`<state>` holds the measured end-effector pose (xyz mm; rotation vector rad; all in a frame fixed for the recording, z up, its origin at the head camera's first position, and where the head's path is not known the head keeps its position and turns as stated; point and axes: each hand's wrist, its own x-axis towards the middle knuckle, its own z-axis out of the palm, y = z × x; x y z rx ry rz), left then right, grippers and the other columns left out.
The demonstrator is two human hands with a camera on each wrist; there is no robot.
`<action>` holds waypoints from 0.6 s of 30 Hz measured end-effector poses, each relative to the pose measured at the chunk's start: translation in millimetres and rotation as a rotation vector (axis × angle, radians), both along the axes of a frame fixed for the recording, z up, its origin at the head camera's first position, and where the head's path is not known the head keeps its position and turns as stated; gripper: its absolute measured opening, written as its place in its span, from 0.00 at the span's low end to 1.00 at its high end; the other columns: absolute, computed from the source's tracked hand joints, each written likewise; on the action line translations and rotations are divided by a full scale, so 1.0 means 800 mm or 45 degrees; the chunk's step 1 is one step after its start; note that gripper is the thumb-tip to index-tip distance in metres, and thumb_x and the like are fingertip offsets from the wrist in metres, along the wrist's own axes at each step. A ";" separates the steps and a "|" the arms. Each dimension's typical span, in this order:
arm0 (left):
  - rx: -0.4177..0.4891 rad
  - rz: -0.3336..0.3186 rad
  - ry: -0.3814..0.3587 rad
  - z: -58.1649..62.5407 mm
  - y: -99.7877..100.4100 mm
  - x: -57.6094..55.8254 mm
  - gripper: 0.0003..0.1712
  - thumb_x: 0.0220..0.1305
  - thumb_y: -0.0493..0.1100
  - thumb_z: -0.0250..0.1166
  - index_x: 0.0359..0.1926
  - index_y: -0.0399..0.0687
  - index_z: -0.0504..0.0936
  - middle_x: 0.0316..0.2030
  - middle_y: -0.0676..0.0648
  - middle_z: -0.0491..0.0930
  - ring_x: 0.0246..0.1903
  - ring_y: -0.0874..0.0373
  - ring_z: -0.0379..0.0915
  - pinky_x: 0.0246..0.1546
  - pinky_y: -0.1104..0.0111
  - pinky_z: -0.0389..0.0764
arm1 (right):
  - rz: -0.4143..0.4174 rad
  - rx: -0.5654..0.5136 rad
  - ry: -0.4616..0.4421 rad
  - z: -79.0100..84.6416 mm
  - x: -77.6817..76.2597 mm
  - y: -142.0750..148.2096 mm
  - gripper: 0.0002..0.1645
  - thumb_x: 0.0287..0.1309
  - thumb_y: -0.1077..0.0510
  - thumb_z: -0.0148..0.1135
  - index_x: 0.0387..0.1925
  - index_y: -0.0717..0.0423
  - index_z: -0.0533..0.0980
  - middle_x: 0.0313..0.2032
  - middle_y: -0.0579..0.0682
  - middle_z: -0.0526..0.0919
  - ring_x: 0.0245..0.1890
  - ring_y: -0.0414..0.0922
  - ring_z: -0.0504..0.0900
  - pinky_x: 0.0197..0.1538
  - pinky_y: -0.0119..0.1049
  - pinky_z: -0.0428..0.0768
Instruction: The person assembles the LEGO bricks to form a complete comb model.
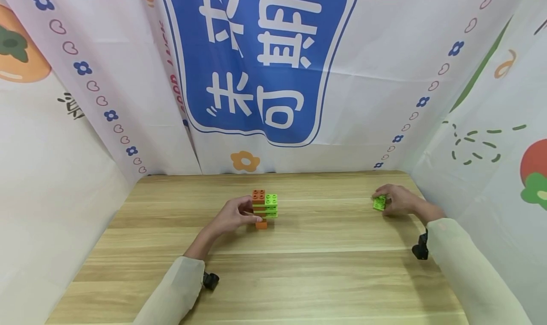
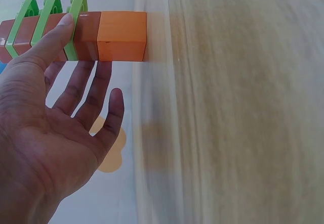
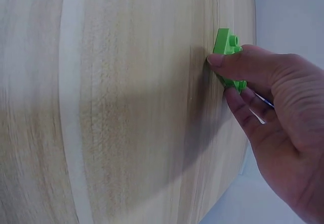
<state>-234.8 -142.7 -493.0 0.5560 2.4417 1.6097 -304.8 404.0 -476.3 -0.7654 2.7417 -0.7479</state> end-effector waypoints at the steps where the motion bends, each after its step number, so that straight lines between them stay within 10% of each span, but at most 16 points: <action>1: 0.002 0.000 0.000 0.000 0.000 0.001 0.16 0.63 0.41 0.79 0.49 0.45 0.85 0.43 0.49 0.88 0.43 0.51 0.83 0.47 0.62 0.84 | 0.001 -0.001 0.008 0.000 0.000 0.000 0.35 0.44 0.70 0.82 0.57 0.74 0.80 0.62 0.80 0.73 0.59 0.77 0.77 0.55 0.57 0.84; 18: -0.007 -0.004 0.008 -0.001 -0.001 -0.001 0.17 0.62 0.42 0.80 0.49 0.46 0.85 0.43 0.49 0.88 0.44 0.50 0.83 0.47 0.62 0.84 | -0.041 0.086 0.190 -0.011 -0.001 -0.008 0.25 0.45 0.56 0.87 0.46 0.60 0.87 0.50 0.64 0.84 0.51 0.63 0.82 0.54 0.56 0.82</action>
